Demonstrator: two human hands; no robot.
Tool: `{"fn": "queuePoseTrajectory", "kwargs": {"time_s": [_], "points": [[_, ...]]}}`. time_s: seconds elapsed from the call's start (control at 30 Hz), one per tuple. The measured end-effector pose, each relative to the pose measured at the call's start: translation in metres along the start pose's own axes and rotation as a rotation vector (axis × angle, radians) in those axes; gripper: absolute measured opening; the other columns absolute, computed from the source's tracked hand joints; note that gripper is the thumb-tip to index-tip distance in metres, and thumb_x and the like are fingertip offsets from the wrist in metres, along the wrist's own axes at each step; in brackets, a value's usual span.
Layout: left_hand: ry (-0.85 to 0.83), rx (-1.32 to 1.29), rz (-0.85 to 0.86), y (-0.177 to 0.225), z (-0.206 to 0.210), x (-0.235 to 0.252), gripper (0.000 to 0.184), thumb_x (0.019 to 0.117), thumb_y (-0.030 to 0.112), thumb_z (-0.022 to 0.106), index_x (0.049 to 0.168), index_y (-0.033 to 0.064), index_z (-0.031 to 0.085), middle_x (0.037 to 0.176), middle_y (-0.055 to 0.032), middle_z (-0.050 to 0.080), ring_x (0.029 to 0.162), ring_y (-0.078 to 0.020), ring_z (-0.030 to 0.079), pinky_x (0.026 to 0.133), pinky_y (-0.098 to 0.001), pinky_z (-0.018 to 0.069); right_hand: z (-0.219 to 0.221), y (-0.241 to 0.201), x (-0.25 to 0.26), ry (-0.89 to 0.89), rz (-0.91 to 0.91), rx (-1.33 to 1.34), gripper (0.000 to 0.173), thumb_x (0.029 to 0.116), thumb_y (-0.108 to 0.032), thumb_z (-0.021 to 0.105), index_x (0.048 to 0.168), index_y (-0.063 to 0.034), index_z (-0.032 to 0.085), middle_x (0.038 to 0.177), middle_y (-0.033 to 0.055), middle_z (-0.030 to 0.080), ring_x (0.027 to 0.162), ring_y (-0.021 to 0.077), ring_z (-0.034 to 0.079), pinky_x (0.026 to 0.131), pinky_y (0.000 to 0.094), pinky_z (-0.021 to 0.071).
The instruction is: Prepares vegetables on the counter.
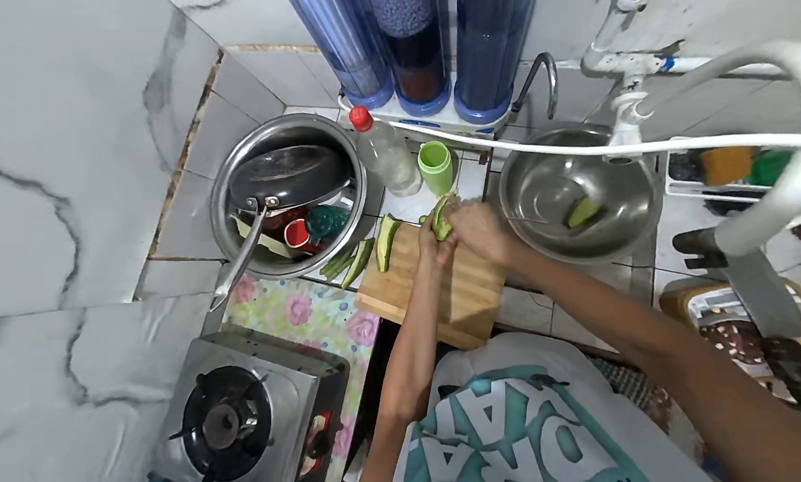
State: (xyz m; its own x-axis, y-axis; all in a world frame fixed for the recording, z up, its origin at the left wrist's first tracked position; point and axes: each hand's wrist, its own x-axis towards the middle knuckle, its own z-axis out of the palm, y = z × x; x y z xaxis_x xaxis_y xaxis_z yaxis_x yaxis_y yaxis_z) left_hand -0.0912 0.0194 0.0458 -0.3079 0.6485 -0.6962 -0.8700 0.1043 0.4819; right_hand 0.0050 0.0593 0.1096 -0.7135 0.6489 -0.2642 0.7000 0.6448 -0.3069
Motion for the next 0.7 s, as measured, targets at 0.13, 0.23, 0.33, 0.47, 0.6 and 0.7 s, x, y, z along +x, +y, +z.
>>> {"fn": "queuePoseTrajectory", "kwargs": {"time_s": [0.13, 0.23, 0.33, 0.47, 0.6, 0.7], "points": [[-0.076, -0.110, -0.016, 0.011, -0.028, 0.003, 0.034, 0.1091, 0.032, 0.036, 0.106, 0.0118, 0.063, 0.086, -0.0037, 0.070, 0.071, -0.0113, 0.069, 0.060, -0.0267, 0.0589, 0.004, -0.024, -0.002, -0.182, -0.129, 0.006, 0.019, 0.1011, -0.003, 0.055, 0.113, -0.0020, 0.070, 0.094, 0.0240, 0.071, 0.091, 0.0455, 0.070, 0.075, 0.0598, 0.0548], [-0.234, -0.218, -0.022, 0.029, -0.042, -0.006, 0.042, 0.1087, 0.036, 0.032, 0.130, 0.0114, 0.057, 0.125, -0.0099, 0.068, 0.106, -0.0224, 0.071, 0.084, -0.0366, 0.0613, 0.004, -0.006, -0.002, -0.251, -0.120, 0.258, 0.025, 0.1071, -0.021, 0.054, 0.120, -0.0081, 0.071, 0.104, 0.0215, 0.072, 0.100, 0.0426, 0.069, 0.083, 0.0631, 0.0542], [-0.413, -0.405, 0.008, 0.055, -0.040, -0.039, 0.048, 0.1097, 0.041, 0.027, 0.146, 0.0146, 0.045, 0.153, -0.0116, 0.049, 0.134, -0.0281, 0.056, 0.103, -0.0402, 0.0541, 0.024, 0.032, 0.000, -0.228, -0.159, 0.606, 0.029, 0.1091, -0.019, 0.049, 0.113, 0.0024, 0.069, 0.100, 0.0211, 0.070, 0.093, 0.0354, 0.069, 0.085, 0.0579, 0.0541], [-0.565, -0.412, -0.009, 0.083, -0.025, -0.094, 0.055, 0.1083, 0.044, 0.026, 0.148, 0.0112, 0.046, 0.153, -0.0140, 0.049, 0.137, -0.0284, 0.054, 0.103, -0.0403, 0.0539, 0.041, 0.053, -0.004, -0.379, 0.027, 0.811, 0.032, 0.1110, -0.019, 0.045, 0.114, 0.0053, 0.065, 0.091, 0.0129, 0.062, 0.077, 0.0154, 0.055, 0.072, 0.0345, 0.0491], [-0.678, -0.473, -0.045, 0.089, -0.010, -0.120, 0.057, 0.1079, 0.043, 0.026, 0.150, 0.0099, 0.044, 0.153, -0.0156, 0.049, 0.138, -0.0302, 0.053, 0.104, -0.0435, 0.0529, 0.059, 0.046, 0.000, -0.468, 0.178, 0.886, 0.033, 0.1113, -0.025, 0.045, 0.107, 0.0010, 0.064, 0.077, 0.0022, 0.052, 0.060, 0.0045, 0.044, 0.056, 0.0218, 0.0395], [-0.695, -0.505, -0.088, 0.090, -0.004, -0.128, 0.056, 0.1068, 0.042, 0.026, 0.147, 0.0084, 0.046, 0.153, -0.0170, 0.049, 0.138, -0.0319, 0.053, 0.104, -0.0450, 0.0532, 0.075, 0.040, 0.005, -0.479, 0.158, 0.919, 0.031, 0.1108, -0.020, 0.045, 0.106, 0.0038, 0.065, 0.071, 0.0013, 0.049, 0.056, 0.0036, 0.041, 0.053, 0.0208, 0.0374]]}}
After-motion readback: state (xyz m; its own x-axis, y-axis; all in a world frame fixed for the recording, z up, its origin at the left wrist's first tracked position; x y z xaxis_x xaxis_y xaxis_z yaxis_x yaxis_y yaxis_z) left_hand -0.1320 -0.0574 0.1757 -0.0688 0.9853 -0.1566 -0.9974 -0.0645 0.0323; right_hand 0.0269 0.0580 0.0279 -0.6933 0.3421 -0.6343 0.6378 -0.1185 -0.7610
